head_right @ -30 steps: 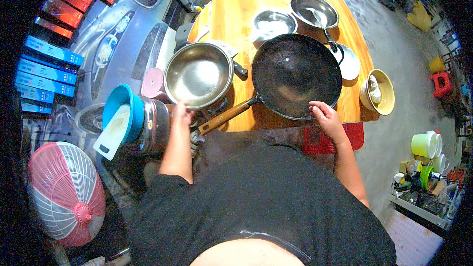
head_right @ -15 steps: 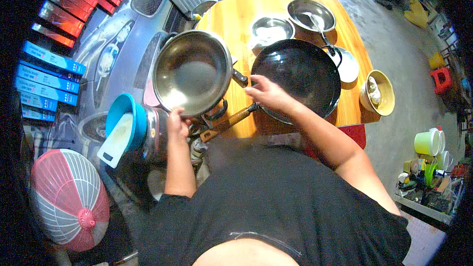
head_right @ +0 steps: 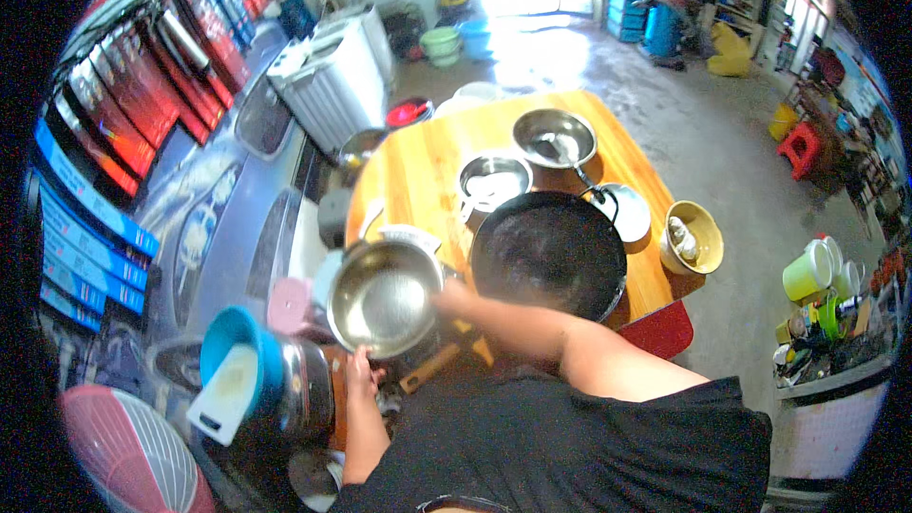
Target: The person washes a frying pan under running water, then moves to a table to wipe the pan and several bowls with a cloth. The person places the cleaned items into a red dish rack.
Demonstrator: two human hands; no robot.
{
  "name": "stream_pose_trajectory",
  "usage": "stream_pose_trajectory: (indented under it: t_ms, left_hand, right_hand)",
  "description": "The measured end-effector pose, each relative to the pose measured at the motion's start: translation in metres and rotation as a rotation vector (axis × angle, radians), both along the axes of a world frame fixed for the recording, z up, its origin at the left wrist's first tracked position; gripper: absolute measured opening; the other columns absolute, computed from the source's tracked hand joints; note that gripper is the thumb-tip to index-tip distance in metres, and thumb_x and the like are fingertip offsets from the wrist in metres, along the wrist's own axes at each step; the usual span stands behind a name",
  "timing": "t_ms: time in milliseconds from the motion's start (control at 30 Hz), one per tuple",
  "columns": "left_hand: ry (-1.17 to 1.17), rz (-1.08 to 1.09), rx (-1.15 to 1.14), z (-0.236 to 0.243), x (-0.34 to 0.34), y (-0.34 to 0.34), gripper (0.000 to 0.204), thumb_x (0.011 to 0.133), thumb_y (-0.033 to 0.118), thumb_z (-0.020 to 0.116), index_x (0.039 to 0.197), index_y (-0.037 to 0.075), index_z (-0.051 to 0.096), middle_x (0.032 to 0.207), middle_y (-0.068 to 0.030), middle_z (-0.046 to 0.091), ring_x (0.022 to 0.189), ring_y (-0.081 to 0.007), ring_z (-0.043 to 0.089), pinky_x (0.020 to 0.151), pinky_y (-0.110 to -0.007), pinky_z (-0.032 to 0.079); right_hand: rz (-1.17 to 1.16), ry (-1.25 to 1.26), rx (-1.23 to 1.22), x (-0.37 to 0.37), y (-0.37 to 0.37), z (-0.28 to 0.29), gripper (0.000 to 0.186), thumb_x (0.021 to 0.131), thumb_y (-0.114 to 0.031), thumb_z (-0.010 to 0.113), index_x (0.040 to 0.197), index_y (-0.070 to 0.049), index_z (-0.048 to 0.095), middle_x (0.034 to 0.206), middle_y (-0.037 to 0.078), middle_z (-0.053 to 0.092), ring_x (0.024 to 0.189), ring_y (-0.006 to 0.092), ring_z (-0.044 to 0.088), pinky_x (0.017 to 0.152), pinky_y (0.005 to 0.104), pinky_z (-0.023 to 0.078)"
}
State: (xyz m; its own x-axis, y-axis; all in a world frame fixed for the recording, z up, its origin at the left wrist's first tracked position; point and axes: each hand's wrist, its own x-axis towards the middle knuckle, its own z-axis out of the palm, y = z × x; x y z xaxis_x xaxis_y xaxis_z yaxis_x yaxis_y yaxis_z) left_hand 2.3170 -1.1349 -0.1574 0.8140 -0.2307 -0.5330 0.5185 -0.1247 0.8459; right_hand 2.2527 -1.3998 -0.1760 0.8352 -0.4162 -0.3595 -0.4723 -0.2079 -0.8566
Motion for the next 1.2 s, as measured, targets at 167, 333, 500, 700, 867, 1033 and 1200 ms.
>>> stream_pose_trajectory:
  t_ms: [167, 333, 500, 700, 867, 1033, 1200]
  left_hand:
    - [0.064, -0.118, 0.316, -0.007, 0.004, 0.004, 0.088, 0.083, 0.031, 0.054, 0.151, 0.016, 0.001, 0.128, -0.0130, 0.048, 0.068, -0.0201, 0.054, 0.049, -0.031, 0.039]
    - [0.124, -0.062, 0.034, -0.007, 0.010, 0.017, 0.086, 0.084, 0.040, 0.054, 0.151, 0.018, 0.004, 0.149, -0.0134, 0.029, 0.119, -0.0280, 0.042, 0.087, -0.043, 0.039]
    - [0.217, 0.066, -0.306, -0.022, 0.013, 0.024, 0.089, 0.087, 0.068, 0.039, 0.149, 0.009, 0.015, 0.151, -0.0130, 0.026, 0.136, -0.0293, 0.030, 0.109, -0.045, 0.028]
    - [0.161, -0.118, -0.164, -0.045, 0.017, 0.017, 0.072, 0.094, 0.054, 0.043, 0.148, 0.011, 0.024, 0.147, -0.0116, 0.033, 0.129, -0.0315, 0.039, 0.101, -0.048, 0.035]
    - [0.229, -0.102, -0.013, -0.072, 0.026, 0.005, 0.044, 0.084, 0.021, 0.058, 0.122, 0.000, 0.052, 0.123, -0.0142, 0.052, 0.106, -0.0272, 0.050, 0.089, -0.044, 0.039]
    - [-0.142, 0.002, 0.048, -0.064, 0.031, 0.004, 0.033, 0.074, 0.013, 0.058, 0.101, -0.006, 0.056, 0.096, -0.0127, 0.060, 0.075, -0.0221, 0.055, 0.069, -0.035, 0.043]
    - [-0.216, 0.097, 0.205, -0.043, 0.048, 0.014, 0.032, 0.073, 0.006, 0.054, 0.102, -0.008, 0.056, 0.095, -0.0109, 0.062, 0.083, -0.0237, 0.059, 0.077, -0.033, 0.046]
  right_hand:
    - [-0.056, 0.099, -0.100, -0.006, 0.008, 0.017, 0.042, 0.074, -0.017, 0.060, 0.109, 0.007, 0.059, 0.099, 0.024, 0.066, 0.091, 0.0338, 0.066, 0.078, 0.0406, 0.053]
    - [-0.048, 0.072, -0.410, -0.005, 0.020, 0.049, 0.065, 0.077, -0.026, 0.059, 0.130, 0.007, 0.040, 0.108, 0.028, 0.061, 0.103, 0.0395, 0.060, 0.089, 0.0446, 0.048]
    - [-0.159, -0.068, -0.268, 0.013, 0.018, 0.049, 0.062, 0.077, -0.022, 0.057, 0.130, 0.004, 0.040, 0.110, 0.030, 0.059, 0.102, 0.0399, 0.059, 0.088, 0.0427, 0.048]
    - [-0.308, -0.431, 0.209, 0.006, -0.023, 0.048, 0.038, 0.076, -0.010, 0.056, 0.113, -0.001, 0.050, 0.066, 0.005, 0.057, 0.053, 0.0166, 0.056, 0.043, 0.0316, 0.045]
    - [-0.401, -0.492, -0.189, -0.084, -0.110, 0.113, 0.026, 0.079, -0.011, 0.058, 0.101, -0.001, 0.049, 0.077, 0.001, 0.051, 0.067, 0.0114, 0.048, 0.061, 0.0293, 0.046]
    - [-0.638, -0.506, -0.395, -0.196, -0.149, 0.178, 0.038, 0.081, -0.004, 0.048, 0.119, 0.002, 0.047, 0.099, 0.009, 0.060, 0.083, 0.0163, 0.058, 0.074, 0.0307, 0.050]
    - [-0.539, 0.024, -0.905, -0.250, -0.174, 0.178, 0.056, 0.079, -0.014, 0.047, 0.133, 0.000, 0.035, 0.099, 0.027, 0.063, 0.086, 0.0404, 0.063, 0.081, 0.0439, 0.050]
